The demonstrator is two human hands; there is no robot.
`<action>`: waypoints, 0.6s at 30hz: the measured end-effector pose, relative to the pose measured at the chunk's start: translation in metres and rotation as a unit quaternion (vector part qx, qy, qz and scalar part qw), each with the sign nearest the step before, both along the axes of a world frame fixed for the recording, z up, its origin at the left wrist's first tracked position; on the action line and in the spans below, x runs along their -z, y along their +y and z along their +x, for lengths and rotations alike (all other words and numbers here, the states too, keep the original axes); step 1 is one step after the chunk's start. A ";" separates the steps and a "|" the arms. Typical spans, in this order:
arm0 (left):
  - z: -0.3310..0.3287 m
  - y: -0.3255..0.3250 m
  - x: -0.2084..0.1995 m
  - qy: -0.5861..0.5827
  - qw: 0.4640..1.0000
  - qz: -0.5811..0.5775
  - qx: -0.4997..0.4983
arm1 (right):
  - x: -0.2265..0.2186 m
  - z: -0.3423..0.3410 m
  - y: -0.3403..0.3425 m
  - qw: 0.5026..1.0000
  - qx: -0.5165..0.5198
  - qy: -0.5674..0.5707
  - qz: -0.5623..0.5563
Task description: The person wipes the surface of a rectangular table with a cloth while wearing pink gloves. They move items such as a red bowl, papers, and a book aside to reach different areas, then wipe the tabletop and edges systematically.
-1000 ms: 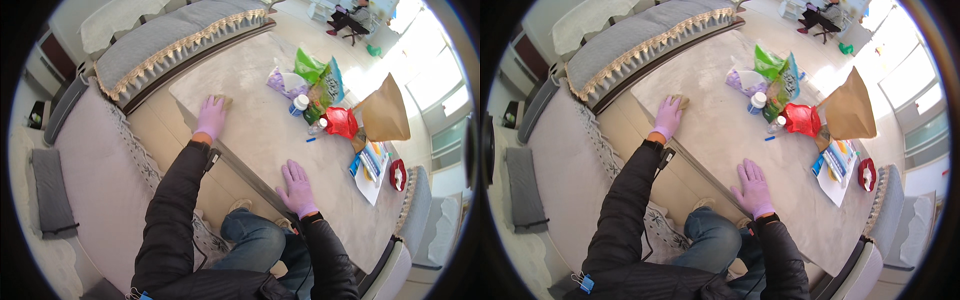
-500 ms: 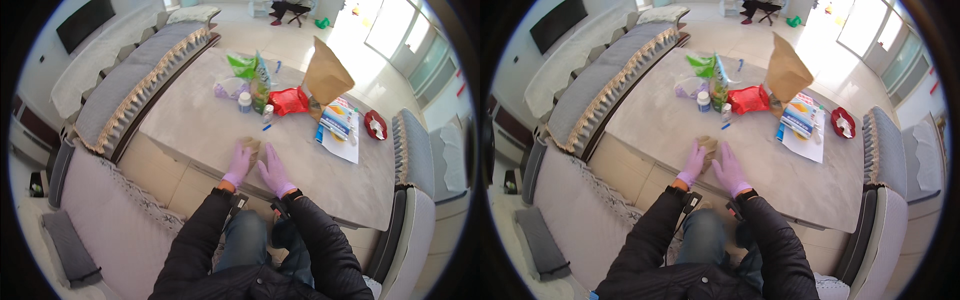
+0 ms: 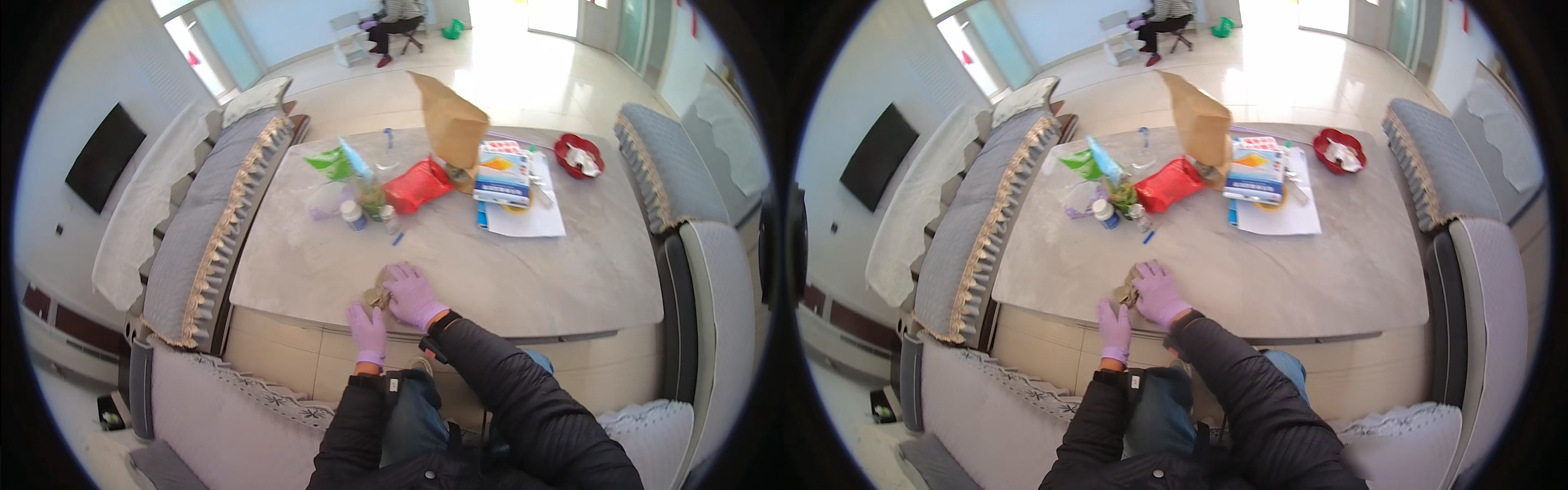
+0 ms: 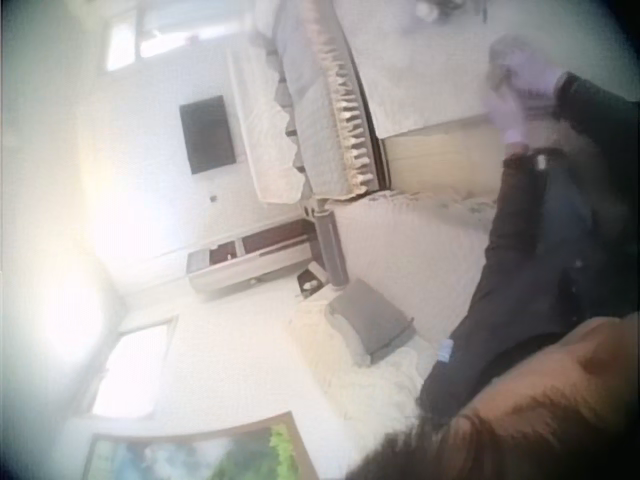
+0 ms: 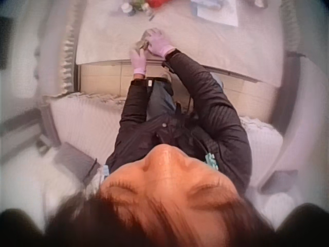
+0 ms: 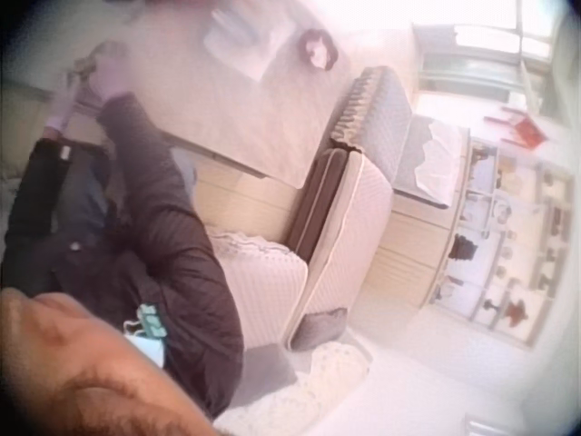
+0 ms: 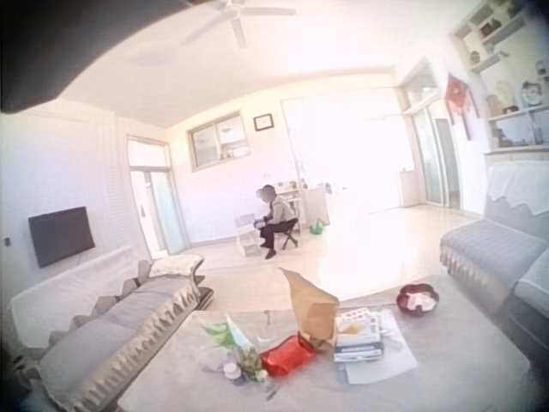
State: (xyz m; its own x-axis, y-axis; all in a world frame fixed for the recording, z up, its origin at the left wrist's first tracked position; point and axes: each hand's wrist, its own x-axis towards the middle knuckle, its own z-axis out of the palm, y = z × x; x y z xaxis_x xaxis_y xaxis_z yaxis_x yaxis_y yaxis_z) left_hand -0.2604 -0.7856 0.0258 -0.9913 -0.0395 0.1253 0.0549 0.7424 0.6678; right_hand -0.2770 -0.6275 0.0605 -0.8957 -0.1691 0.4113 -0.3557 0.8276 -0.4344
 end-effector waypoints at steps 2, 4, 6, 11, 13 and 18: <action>-0.001 -0.001 -0.003 -0.075 0.992 -0.101 0.014 | 0.003 0.017 0.041 0.997 0.048 -0.051 0.036; -0.003 -0.004 -0.009 -0.116 0.967 -0.210 0.083 | 0.007 0.043 0.092 0.996 0.089 -0.017 0.015; 0.001 -0.003 -0.015 -0.131 0.958 -0.237 0.098 | 0.013 0.075 0.146 0.987 0.154 -0.034 0.013; 0.006 0.004 -0.033 -0.141 0.955 -0.235 0.117 | 0.022 0.194 0.286 0.928 0.370 -0.001 0.040; 0.009 0.008 -0.040 -0.117 0.953 -0.239 0.143 | 0.020 0.248 0.330 0.887 0.459 -0.015 0.050; 0.016 0.019 -0.049 -0.152 0.920 -0.329 0.148 | 0.018 0.306 0.377 0.784 0.602 -0.105 0.109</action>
State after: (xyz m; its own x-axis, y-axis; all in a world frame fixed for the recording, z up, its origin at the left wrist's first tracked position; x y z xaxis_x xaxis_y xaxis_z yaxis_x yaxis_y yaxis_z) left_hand -0.2445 -0.7667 0.0748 -0.9395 0.2237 -0.2594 0.2051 0.9739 0.0969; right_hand 0.0286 -0.2503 0.0424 -0.5042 0.8052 0.3122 0.8005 0.5714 -0.1809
